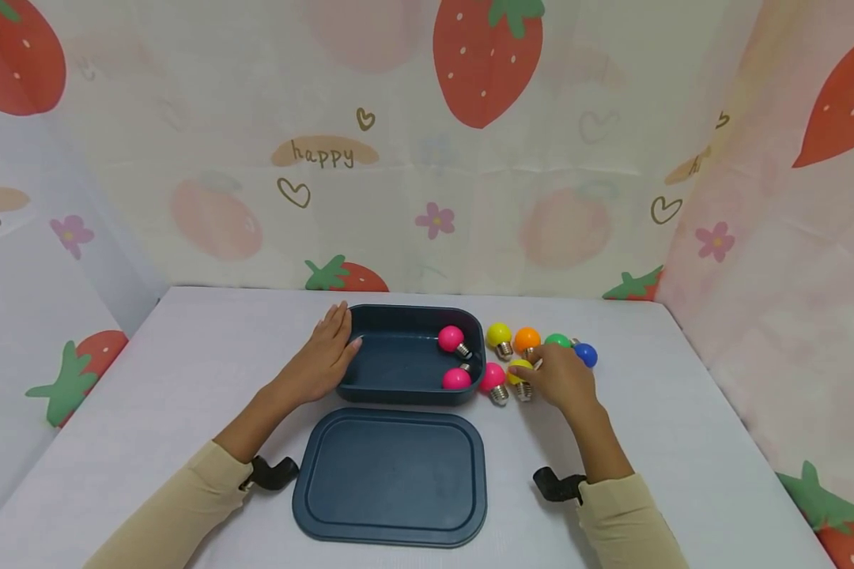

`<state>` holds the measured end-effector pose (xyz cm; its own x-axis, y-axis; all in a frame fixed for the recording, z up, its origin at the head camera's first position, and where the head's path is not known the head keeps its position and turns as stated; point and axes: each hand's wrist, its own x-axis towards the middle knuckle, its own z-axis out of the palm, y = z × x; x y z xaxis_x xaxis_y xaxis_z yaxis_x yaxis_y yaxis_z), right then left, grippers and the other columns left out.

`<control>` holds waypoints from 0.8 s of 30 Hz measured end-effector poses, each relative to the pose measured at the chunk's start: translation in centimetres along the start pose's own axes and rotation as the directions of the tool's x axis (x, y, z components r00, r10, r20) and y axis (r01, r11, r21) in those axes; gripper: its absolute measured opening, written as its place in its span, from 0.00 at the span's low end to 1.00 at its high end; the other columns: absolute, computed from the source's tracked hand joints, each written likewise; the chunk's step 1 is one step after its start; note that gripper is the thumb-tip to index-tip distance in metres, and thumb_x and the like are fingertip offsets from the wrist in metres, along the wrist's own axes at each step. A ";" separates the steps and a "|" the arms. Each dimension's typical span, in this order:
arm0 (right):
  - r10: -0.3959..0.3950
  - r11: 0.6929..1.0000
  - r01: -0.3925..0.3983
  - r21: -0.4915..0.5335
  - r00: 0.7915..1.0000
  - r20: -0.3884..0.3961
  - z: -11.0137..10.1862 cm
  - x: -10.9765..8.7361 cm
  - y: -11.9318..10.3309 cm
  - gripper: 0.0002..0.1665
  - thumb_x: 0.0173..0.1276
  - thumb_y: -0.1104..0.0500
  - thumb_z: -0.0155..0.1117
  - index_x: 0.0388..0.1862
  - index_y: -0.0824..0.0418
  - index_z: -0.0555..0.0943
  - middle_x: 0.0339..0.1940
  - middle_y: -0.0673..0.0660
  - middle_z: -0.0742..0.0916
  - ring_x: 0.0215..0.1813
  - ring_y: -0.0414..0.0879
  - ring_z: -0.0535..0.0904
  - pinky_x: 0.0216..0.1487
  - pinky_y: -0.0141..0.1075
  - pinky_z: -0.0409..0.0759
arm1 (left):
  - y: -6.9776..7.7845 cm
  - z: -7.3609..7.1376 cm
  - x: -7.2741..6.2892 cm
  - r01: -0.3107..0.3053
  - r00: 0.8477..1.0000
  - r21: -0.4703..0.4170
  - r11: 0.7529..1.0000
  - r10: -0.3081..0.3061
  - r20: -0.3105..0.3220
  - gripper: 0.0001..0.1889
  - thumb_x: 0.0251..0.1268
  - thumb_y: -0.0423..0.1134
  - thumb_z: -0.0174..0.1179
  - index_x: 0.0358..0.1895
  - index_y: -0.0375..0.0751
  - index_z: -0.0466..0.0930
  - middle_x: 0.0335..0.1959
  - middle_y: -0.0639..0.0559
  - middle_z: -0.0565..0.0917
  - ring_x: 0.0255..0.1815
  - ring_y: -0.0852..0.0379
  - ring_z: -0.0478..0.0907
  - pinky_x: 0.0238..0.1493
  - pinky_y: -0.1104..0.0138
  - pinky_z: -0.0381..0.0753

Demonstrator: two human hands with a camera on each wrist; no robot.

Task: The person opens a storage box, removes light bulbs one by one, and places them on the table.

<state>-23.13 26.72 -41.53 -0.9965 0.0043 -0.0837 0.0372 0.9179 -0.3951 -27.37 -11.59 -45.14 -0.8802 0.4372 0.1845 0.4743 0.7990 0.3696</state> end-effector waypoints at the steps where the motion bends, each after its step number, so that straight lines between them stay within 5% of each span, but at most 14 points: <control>1: 0.003 1.000 -0.003 -0.002 1.000 0.000 0.0 0.0 0.0 0.31 0.66 0.42 0.72 0.51 0.68 0.86 0.41 0.63 0.88 0.35 0.50 0.80 0.28 0.38 0.78 | 0.0 0.0 0.0 0.002 1.000 0.001 1.000 -0.002 0.004 0.35 0.85 0.50 0.36 0.78 0.22 0.46 0.82 0.31 0.44 0.83 0.39 0.37 0.80 0.47 0.43; 13: -0.007 1.000 0.007 -0.008 0.998 -0.055 -0.7 -0.2 0.0 0.30 0.71 0.42 0.67 0.53 0.69 0.85 0.45 0.67 0.88 0.41 0.56 0.81 0.29 0.39 0.79 | -0.1 0.1 0.1 0.015 1.000 0.003 1.000 -0.015 0.023 0.36 0.85 0.51 0.33 0.78 0.23 0.44 0.83 0.34 0.42 0.83 0.42 0.34 0.80 0.49 0.40; 24: -0.048 0.998 0.055 0.037 0.985 -0.167 -1.9 -0.8 -0.3 0.26 0.73 0.47 0.64 0.52 0.70 0.84 0.38 0.65 0.89 0.34 0.54 0.82 0.26 0.38 0.79 | -0.1 0.1 0.0 0.019 1.000 0.011 1.000 -0.019 0.016 0.36 0.85 0.51 0.33 0.78 0.23 0.45 0.83 0.34 0.42 0.83 0.39 0.37 0.80 0.50 0.41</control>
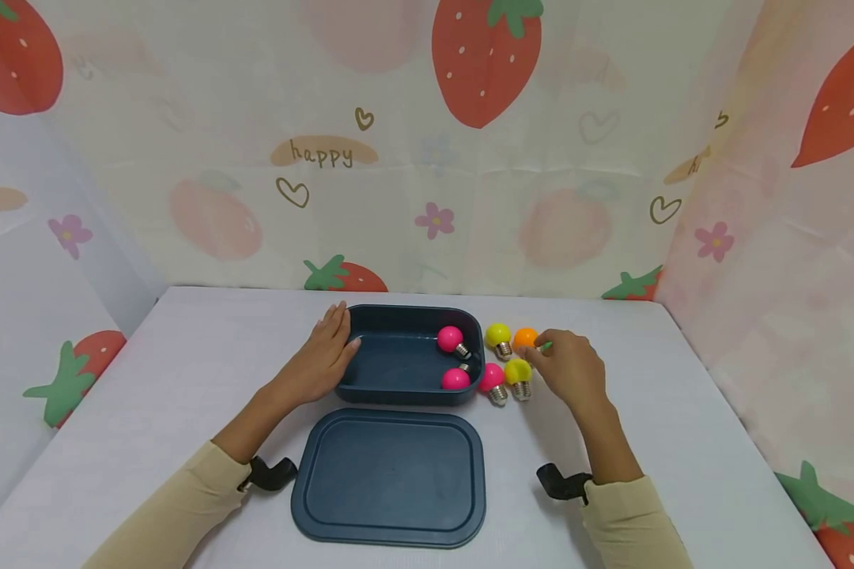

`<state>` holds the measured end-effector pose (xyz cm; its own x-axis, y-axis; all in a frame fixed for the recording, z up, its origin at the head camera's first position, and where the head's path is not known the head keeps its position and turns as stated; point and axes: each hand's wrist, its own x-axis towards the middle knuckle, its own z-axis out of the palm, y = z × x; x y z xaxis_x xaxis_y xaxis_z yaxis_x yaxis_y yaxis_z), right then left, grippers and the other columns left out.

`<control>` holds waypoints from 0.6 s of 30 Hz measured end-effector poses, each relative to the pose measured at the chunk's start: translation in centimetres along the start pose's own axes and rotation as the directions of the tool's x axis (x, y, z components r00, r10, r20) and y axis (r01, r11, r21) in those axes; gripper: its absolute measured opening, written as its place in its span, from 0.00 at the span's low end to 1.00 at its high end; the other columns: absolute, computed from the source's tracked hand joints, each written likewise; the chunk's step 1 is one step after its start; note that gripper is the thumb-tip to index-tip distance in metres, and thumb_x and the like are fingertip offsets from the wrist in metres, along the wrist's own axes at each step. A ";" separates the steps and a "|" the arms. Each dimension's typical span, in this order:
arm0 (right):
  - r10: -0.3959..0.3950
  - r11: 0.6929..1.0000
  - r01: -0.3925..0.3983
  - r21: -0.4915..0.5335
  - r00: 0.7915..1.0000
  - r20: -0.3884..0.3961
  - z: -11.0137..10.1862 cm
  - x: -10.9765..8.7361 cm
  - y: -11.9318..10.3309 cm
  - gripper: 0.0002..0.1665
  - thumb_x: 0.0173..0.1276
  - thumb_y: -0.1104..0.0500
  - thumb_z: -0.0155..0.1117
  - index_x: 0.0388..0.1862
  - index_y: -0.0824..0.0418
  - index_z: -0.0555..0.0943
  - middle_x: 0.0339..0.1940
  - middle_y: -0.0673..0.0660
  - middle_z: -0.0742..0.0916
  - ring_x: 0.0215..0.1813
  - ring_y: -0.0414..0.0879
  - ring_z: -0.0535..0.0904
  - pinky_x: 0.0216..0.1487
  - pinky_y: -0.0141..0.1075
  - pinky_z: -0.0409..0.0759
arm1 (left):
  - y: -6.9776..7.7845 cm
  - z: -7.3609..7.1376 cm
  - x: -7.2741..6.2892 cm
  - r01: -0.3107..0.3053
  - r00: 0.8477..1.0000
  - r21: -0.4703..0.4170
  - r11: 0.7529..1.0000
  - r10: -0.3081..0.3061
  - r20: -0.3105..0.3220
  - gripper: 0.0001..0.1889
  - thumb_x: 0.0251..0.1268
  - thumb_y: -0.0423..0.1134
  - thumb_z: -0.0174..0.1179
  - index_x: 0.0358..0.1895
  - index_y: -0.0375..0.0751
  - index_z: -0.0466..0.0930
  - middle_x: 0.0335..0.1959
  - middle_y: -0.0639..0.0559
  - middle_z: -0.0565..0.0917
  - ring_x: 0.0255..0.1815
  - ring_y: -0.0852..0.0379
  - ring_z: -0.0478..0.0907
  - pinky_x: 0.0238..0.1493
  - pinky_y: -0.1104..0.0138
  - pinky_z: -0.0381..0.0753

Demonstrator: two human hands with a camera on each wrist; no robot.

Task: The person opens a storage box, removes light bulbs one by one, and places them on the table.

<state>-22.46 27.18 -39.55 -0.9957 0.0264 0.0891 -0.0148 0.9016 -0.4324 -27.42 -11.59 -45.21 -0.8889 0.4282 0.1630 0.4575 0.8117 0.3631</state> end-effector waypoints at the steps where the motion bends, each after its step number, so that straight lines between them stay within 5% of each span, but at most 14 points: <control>1: -0.007 1.000 0.007 0.012 1.000 0.000 -0.1 0.0 -0.1 0.25 0.73 0.47 0.64 0.52 0.69 0.84 0.38 0.65 0.89 0.34 0.53 0.83 0.26 0.37 0.79 | 0.0 0.0 0.0 0.000 1.000 -0.002 1.000 0.000 -0.001 0.36 0.85 0.51 0.33 0.78 0.23 0.45 0.83 0.34 0.42 0.83 0.39 0.37 0.80 0.49 0.41; 10: -0.055 0.992 0.054 0.114 0.998 0.004 -0.2 -0.5 -1.6 0.26 0.73 0.48 0.66 0.53 0.69 0.84 0.39 0.65 0.90 0.33 0.51 0.86 0.30 0.38 0.80 | 0.1 0.0 0.0 -0.002 1.000 -0.002 1.000 0.002 -0.002 0.36 0.85 0.51 0.34 0.78 0.23 0.45 0.82 0.33 0.43 0.83 0.39 0.37 0.80 0.49 0.42; 18: -0.130 0.977 0.127 0.170 0.992 0.002 0.6 -0.9 -2.8 0.24 0.72 0.48 0.67 0.53 0.67 0.85 0.41 0.62 0.90 0.43 0.55 0.86 0.39 0.44 0.86 | 0.1 0.0 0.0 -0.004 1.000 -0.003 1.000 0.004 -0.004 0.35 0.85 0.51 0.34 0.78 0.23 0.45 0.82 0.33 0.44 0.83 0.38 0.38 0.80 0.49 0.42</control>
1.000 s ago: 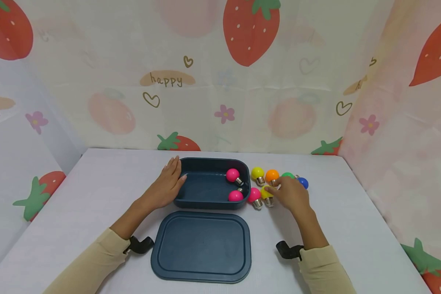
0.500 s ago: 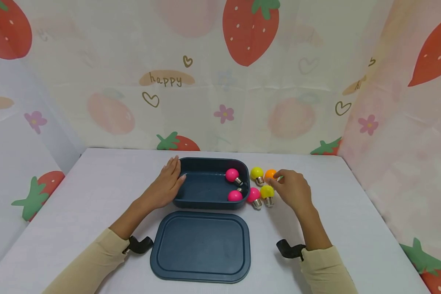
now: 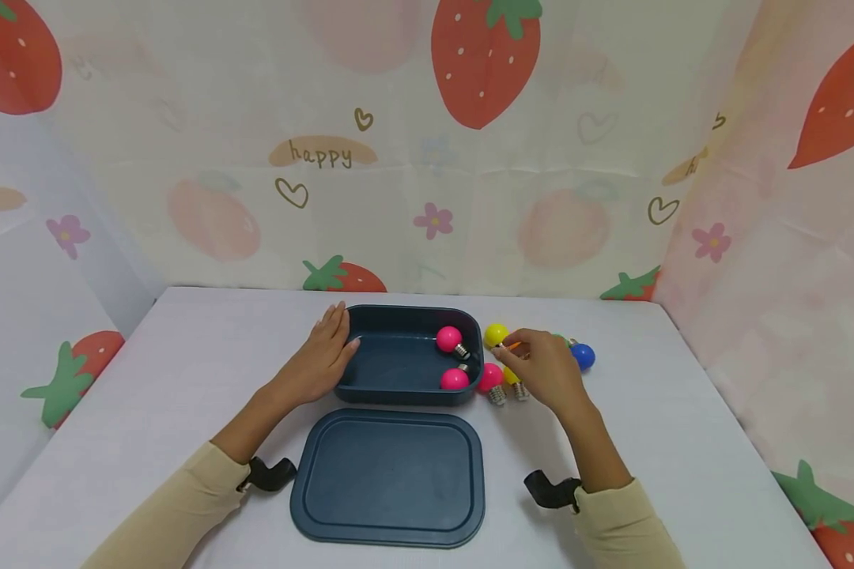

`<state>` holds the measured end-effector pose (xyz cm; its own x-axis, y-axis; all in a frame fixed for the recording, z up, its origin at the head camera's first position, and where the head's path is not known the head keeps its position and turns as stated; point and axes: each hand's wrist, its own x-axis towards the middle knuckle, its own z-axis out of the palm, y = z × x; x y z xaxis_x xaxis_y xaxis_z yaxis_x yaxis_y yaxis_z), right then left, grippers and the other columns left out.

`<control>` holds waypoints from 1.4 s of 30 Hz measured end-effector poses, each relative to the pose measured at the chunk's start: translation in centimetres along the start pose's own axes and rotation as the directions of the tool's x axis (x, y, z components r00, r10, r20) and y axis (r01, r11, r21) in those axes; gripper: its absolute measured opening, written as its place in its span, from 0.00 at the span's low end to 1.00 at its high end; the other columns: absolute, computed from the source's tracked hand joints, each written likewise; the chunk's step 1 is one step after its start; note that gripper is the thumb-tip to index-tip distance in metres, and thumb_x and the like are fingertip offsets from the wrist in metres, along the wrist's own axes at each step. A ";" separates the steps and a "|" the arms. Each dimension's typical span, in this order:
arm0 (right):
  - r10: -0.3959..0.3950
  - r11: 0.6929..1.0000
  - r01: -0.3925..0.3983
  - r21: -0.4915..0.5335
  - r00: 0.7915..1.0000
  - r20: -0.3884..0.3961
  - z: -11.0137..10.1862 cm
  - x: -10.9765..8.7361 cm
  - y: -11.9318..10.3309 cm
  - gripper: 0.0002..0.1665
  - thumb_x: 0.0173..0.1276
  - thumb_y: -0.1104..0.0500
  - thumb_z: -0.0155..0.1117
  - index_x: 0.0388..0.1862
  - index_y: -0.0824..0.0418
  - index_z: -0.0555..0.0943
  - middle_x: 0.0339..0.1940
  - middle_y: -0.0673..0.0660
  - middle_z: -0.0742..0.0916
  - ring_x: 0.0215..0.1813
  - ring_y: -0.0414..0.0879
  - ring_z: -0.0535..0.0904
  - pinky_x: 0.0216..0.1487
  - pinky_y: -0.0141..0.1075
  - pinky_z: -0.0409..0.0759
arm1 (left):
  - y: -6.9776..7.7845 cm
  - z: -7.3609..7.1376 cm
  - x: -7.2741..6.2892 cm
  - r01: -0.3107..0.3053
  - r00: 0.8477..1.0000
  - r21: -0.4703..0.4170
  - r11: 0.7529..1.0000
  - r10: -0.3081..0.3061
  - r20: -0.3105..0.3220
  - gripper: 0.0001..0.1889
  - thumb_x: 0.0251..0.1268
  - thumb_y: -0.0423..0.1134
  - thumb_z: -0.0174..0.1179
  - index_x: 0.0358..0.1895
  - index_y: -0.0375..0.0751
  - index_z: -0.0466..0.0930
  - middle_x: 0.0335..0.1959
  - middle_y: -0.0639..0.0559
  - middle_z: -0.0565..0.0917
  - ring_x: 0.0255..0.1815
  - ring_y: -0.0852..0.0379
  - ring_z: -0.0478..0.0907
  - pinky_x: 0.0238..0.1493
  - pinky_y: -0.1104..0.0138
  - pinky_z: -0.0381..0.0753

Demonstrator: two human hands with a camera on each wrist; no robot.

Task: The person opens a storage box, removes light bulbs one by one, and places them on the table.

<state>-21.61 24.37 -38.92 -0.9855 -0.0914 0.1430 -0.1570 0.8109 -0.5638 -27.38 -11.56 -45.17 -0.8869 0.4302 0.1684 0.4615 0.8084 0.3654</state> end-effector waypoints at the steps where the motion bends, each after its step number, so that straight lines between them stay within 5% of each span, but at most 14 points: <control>1: -0.009 1.000 0.009 -0.001 1.000 0.000 0.1 0.0 -0.1 0.24 0.72 0.48 0.67 0.53 0.67 0.85 0.41 0.62 0.90 0.44 0.55 0.86 0.40 0.45 0.86 | 0.0 0.0 0.0 -0.001 1.000 0.000 1.000 0.001 0.001 0.36 0.85 0.51 0.34 0.78 0.23 0.45 0.82 0.33 0.43 0.83 0.38 0.38 0.80 0.49 0.42; 13: -0.007 1.000 0.007 0.001 0.999 0.040 1.6 -0.1 -1.9 0.20 0.69 0.52 0.71 0.52 0.66 0.86 0.44 0.60 0.90 0.44 0.54 0.86 0.39 0.41 0.87 | -0.2 -0.1 -0.3 0.008 1.000 -0.005 1.000 -0.008 -0.012 0.36 0.85 0.51 0.35 0.78 0.22 0.45 0.82 0.32 0.44 0.83 0.38 0.38 0.80 0.48 0.43; 31: -0.110 0.994 0.109 -0.022 0.994 -0.012 2.4 -0.7 -3.5 0.20 0.67 0.54 0.73 0.52 0.66 0.86 0.44 0.60 0.90 0.45 0.54 0.86 0.37 0.41 0.87 | -0.3 0.2 0.0 -0.010 1.000 -0.016 1.000 0.010 -0.009 0.36 0.85 0.52 0.34 0.78 0.23 0.45 0.82 0.33 0.43 0.83 0.40 0.35 0.80 0.49 0.42; 42: -0.150 0.979 0.160 -0.124 0.985 0.083 2.5 1.3 -6.1 0.24 0.68 0.54 0.73 0.59 0.64 0.84 0.52 0.62 0.88 0.50 0.55 0.85 0.47 0.48 0.86 | -0.1 -0.1 -0.2 -0.016 1.000 -0.017 1.000 0.015 -0.020 0.36 0.85 0.51 0.36 0.78 0.22 0.45 0.82 0.33 0.44 0.83 0.38 0.39 0.80 0.48 0.44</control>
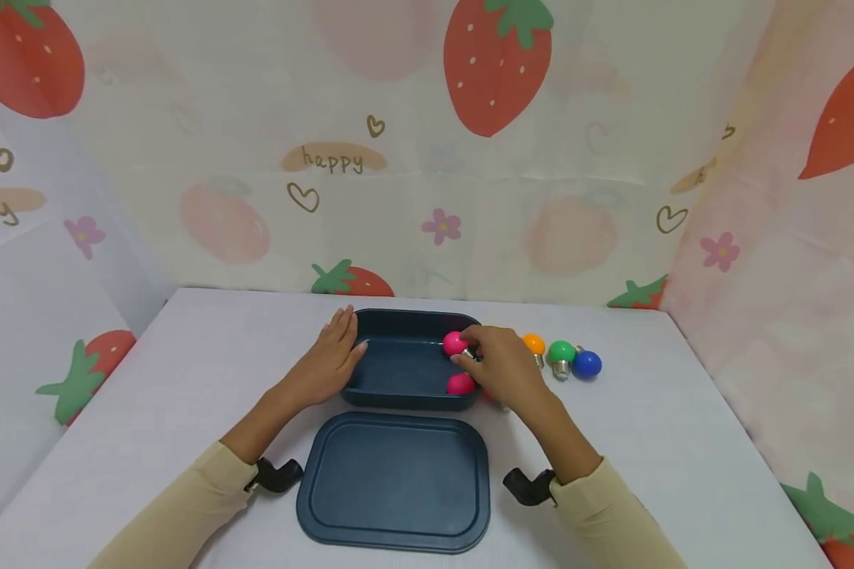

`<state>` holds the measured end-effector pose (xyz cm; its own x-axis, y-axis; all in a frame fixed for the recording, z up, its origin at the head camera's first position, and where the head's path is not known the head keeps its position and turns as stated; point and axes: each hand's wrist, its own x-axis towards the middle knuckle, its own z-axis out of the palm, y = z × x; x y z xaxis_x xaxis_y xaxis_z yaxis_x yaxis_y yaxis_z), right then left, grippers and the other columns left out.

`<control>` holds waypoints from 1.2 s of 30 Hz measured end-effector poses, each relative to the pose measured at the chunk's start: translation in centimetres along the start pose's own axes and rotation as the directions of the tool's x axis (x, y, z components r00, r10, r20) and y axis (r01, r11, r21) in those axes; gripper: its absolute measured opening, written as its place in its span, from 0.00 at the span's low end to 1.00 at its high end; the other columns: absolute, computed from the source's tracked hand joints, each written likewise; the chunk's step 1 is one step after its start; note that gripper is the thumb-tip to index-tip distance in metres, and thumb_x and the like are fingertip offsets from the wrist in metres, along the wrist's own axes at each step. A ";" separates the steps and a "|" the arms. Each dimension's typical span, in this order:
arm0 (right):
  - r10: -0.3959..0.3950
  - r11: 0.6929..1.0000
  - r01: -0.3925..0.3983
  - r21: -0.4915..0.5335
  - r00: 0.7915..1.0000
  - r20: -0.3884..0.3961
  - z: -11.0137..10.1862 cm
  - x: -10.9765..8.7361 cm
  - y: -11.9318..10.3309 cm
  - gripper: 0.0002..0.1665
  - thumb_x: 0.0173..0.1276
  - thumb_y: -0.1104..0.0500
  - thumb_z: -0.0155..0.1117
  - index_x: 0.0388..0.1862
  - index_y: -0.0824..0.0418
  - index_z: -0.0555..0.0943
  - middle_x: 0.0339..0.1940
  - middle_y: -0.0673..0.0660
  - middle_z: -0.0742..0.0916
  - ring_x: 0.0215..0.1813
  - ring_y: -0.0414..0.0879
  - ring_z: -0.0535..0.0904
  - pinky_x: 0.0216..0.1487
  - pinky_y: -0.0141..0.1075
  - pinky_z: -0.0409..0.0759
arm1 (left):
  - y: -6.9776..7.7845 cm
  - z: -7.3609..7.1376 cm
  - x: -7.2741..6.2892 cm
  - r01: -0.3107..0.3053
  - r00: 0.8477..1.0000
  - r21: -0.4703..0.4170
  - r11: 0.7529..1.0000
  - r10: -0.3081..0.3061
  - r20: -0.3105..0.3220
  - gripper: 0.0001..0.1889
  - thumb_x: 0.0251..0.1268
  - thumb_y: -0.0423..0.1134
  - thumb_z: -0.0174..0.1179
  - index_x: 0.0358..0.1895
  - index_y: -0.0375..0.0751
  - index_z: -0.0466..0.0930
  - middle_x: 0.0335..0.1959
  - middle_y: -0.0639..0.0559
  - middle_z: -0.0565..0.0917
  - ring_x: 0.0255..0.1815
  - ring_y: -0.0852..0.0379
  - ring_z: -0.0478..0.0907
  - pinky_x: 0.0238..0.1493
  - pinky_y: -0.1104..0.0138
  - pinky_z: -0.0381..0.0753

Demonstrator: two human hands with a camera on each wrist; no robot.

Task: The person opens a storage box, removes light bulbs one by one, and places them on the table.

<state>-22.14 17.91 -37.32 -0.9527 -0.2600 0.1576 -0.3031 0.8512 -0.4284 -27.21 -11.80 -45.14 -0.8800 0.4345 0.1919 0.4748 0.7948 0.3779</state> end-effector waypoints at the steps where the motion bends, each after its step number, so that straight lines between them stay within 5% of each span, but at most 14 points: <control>1: -0.003 1.000 0.003 -0.004 1.000 0.010 0.0 0.3 0.0 0.25 0.68 0.54 0.73 0.59 0.65 0.83 0.52 0.62 0.88 0.50 0.56 0.86 0.48 0.48 0.86 | 0.0 0.0 0.0 -0.003 1.000 -0.003 1.000 0.003 0.000 0.36 0.85 0.50 0.36 0.78 0.22 0.45 0.82 0.32 0.44 0.83 0.38 0.39 0.80 0.48 0.44; 13: -0.036 0.997 0.040 -0.062 0.997 0.068 1.5 3.6 -0.2 0.24 0.69 0.54 0.71 0.59 0.67 0.83 0.53 0.64 0.88 0.52 0.56 0.83 0.55 0.51 0.82 | -0.2 0.1 0.2 -0.001 1.000 0.001 1.000 0.001 -0.005 0.35 0.85 0.50 0.36 0.78 0.22 0.46 0.82 0.32 0.44 0.83 0.38 0.39 0.80 0.47 0.44; 19: 0.010 0.995 0.002 -0.103 0.993 0.115 2.3 4.8 -0.2 0.26 0.69 0.54 0.72 0.59 0.68 0.82 0.54 0.66 0.86 0.54 0.59 0.82 0.55 0.51 0.82 | -0.1 0.1 0.2 0.008 1.000 -0.003 1.000 -0.008 0.001 0.35 0.85 0.50 0.35 0.78 0.23 0.45 0.82 0.33 0.44 0.83 0.40 0.36 0.80 0.48 0.44; 26: 0.081 0.975 -0.047 -0.217 0.985 0.149 3.7 5.2 -0.2 0.34 0.66 0.52 0.75 0.64 0.69 0.77 0.58 0.66 0.84 0.55 0.59 0.82 0.57 0.52 0.82 | 0.1 0.0 0.1 0.010 1.000 -0.001 1.000 -0.010 0.011 0.36 0.85 0.51 0.35 0.78 0.23 0.46 0.82 0.33 0.44 0.83 0.41 0.36 0.80 0.49 0.43; 36: 0.113 0.955 -0.071 -0.288 0.985 0.131 4.8 5.3 -0.5 0.29 0.66 0.55 0.74 0.61 0.68 0.78 0.52 0.65 0.85 0.50 0.56 0.83 0.55 0.50 0.83 | 0.0 0.0 0.1 0.011 1.000 0.014 1.000 -0.011 0.012 0.36 0.85 0.51 0.35 0.78 0.23 0.45 0.82 0.33 0.44 0.83 0.39 0.37 0.80 0.48 0.44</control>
<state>-27.10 13.88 -40.55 -0.9755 -0.2197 -0.0097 -0.2152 0.9627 -0.1640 -27.26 -11.75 -45.12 -0.8851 0.4306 0.1766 0.4651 0.8056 0.3670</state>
